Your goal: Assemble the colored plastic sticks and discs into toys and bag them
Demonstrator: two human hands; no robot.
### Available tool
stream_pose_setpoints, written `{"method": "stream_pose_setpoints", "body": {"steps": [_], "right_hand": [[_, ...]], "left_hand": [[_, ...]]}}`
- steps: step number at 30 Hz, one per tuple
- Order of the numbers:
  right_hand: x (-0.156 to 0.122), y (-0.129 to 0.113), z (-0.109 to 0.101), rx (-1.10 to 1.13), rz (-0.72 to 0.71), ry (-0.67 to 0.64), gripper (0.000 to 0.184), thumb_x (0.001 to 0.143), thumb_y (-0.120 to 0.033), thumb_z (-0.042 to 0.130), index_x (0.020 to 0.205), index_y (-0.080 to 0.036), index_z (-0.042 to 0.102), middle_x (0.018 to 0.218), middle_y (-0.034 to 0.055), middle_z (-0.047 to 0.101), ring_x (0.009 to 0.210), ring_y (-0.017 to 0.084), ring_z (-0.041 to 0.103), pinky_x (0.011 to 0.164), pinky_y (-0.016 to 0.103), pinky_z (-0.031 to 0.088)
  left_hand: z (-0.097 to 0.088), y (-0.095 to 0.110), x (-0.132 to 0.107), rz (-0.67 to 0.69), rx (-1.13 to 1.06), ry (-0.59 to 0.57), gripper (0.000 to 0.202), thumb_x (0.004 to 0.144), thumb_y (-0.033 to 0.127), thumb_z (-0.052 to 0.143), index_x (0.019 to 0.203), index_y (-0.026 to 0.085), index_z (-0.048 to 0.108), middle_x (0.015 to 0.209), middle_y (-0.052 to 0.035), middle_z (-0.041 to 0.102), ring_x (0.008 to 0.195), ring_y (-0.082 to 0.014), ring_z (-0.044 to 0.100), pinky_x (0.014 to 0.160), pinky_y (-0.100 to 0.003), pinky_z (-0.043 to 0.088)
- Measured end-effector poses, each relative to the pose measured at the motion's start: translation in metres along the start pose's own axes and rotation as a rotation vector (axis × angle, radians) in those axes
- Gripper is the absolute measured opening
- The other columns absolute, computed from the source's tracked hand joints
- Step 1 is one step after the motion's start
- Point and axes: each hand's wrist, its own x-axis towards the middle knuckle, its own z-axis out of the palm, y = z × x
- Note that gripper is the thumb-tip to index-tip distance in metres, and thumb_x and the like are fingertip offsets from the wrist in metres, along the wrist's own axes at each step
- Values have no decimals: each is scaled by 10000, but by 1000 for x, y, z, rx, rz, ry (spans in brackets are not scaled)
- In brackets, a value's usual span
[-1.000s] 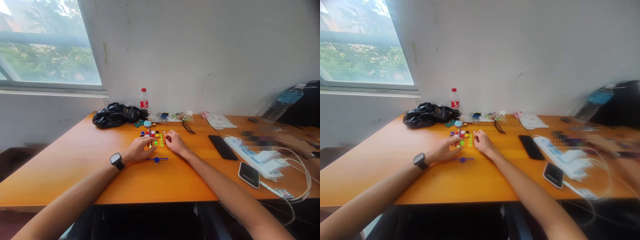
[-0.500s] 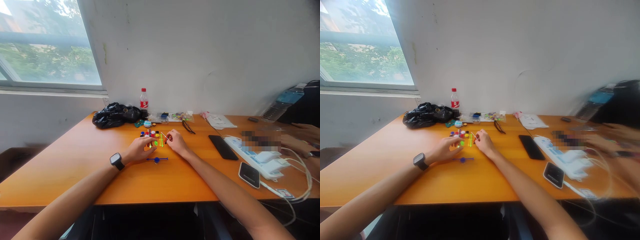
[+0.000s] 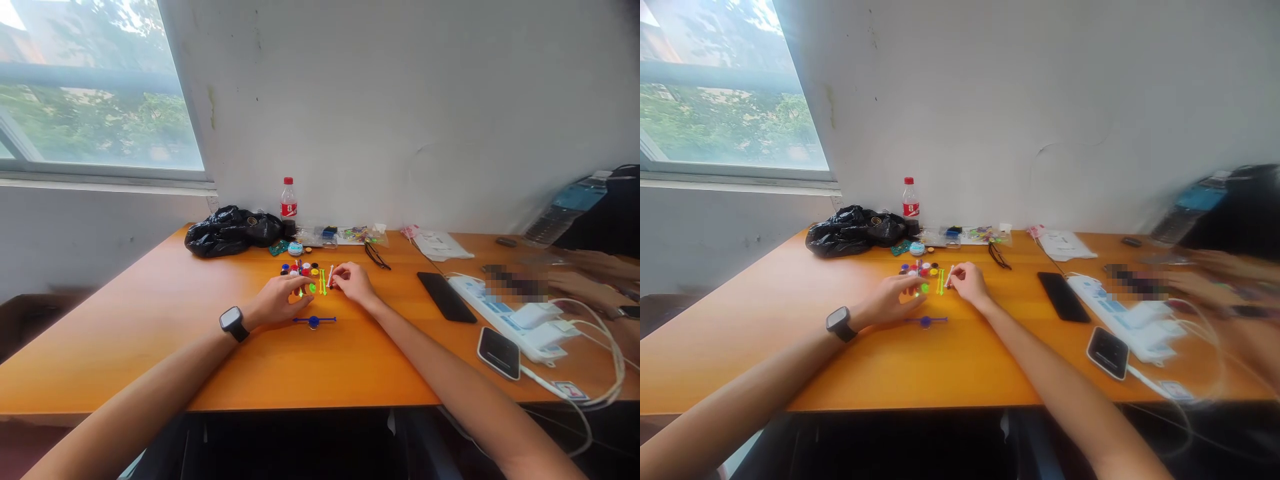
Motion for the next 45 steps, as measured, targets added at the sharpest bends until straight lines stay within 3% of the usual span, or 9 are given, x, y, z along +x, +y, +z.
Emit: {"method": "stream_pose_setpoints", "body": {"steps": [5,13,15,23,32,45], "right_hand": [[-2,0,-3,-116,-85,-10,153,882,-79,629,845,-166,749,932,73,699,736,166,646,750,299,540],[-6,-2,-5,-270,-170,-93,222,977,-172,609,1110,-169,788,1106,120,684,1035,235,676,979,357,517],[-7,-3,-4,-282,-179,-114,214,984,-197,617,1098,-174,796,1148,129,681,1071,245,672,993,365,515],[-4,-1,-3,-235,-245,-136,121,921,-139,671,975,-171,774,1076,114,734,1024,238,685,956,350,524],[-3,-3,-3,-138,-293,-172,199,846,-72,641,986,-166,746,996,83,725,915,213,684,881,320,525],[1,3,-11,-233,-267,-188,253,795,-18,590,902,-168,763,925,63,685,804,180,613,766,276,475]], "left_hand": [[0,0,-1,1,-5,-1,271,1003,363,622,1219,220,704,962,-41,746,837,-176,677,768,-293,513],[1,0,0,-1,-1,4,278,1002,372,628,1219,219,710,946,-41,747,829,-177,680,762,-289,518],[1,0,0,2,1,1,277,1002,369,628,1221,218,707,952,-41,746,834,-175,681,763,-285,517],[2,-2,-1,5,4,2,262,1000,363,632,1204,215,703,966,-36,747,837,-173,675,760,-288,505],[1,-1,-1,2,6,-5,274,1001,369,621,1211,214,705,961,-44,745,834,-176,675,757,-295,509],[3,-3,-2,5,3,1,275,999,372,630,1216,225,711,977,-45,754,840,-176,687,765,-290,524]]}}
